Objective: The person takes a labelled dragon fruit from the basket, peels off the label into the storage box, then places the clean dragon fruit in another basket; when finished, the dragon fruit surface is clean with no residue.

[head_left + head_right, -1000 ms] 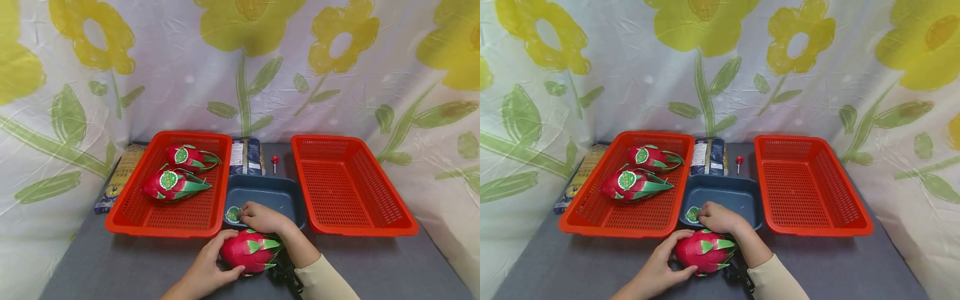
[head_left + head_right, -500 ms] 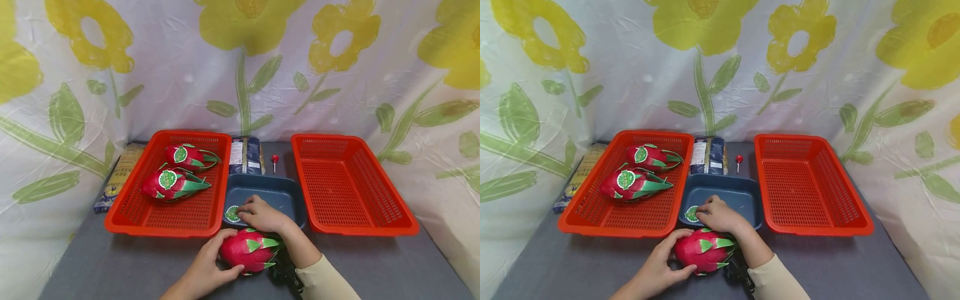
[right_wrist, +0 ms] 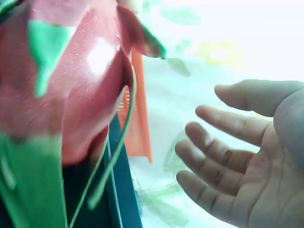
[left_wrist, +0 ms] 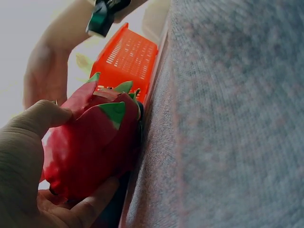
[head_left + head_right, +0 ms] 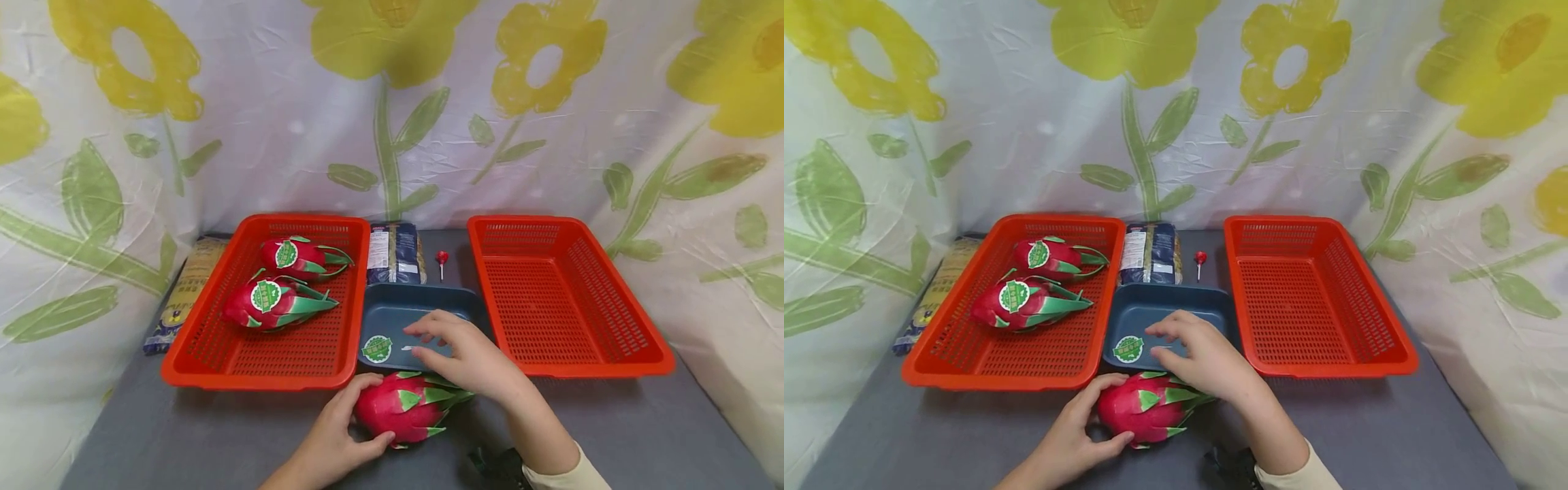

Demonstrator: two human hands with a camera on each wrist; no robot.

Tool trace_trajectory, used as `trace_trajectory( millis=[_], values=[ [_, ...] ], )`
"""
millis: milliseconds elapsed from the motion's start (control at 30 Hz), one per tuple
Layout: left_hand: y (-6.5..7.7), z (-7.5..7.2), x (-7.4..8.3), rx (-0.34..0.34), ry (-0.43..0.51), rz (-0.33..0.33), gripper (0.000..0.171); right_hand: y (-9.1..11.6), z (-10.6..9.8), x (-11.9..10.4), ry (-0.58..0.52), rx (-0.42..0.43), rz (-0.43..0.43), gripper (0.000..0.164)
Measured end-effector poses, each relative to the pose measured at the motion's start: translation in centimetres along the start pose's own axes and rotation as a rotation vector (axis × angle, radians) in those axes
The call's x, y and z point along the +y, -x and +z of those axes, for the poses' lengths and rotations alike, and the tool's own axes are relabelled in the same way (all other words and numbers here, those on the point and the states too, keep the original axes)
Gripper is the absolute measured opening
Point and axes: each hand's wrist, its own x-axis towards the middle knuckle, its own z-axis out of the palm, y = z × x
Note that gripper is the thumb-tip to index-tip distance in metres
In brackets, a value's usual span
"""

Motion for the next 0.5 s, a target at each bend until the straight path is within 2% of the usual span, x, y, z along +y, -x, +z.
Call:
trace_trajectory(
  millis=[100,200,367,500],
  values=[
    [0.0,-0.1,0.1,-0.015,0.002,-0.028,0.07,1.7,-0.1,-0.1,0.009,0.011,0.01,0.032],
    [0.1,-0.1,0.2,-0.021,0.006,-0.038,0.07,3.3,0.6,0.3,0.003,0.017,0.023,0.033],
    [0.0,-0.1,0.1,-0.018,0.017,-0.028,0.07,5.0,3.1,1.4,-0.051,0.041,0.078,0.033],
    [0.0,-0.1,-0.1,-0.009,0.014,-0.006,0.07,5.5,5.3,2.2,-0.053,0.134,0.084,0.028]
  ],
)
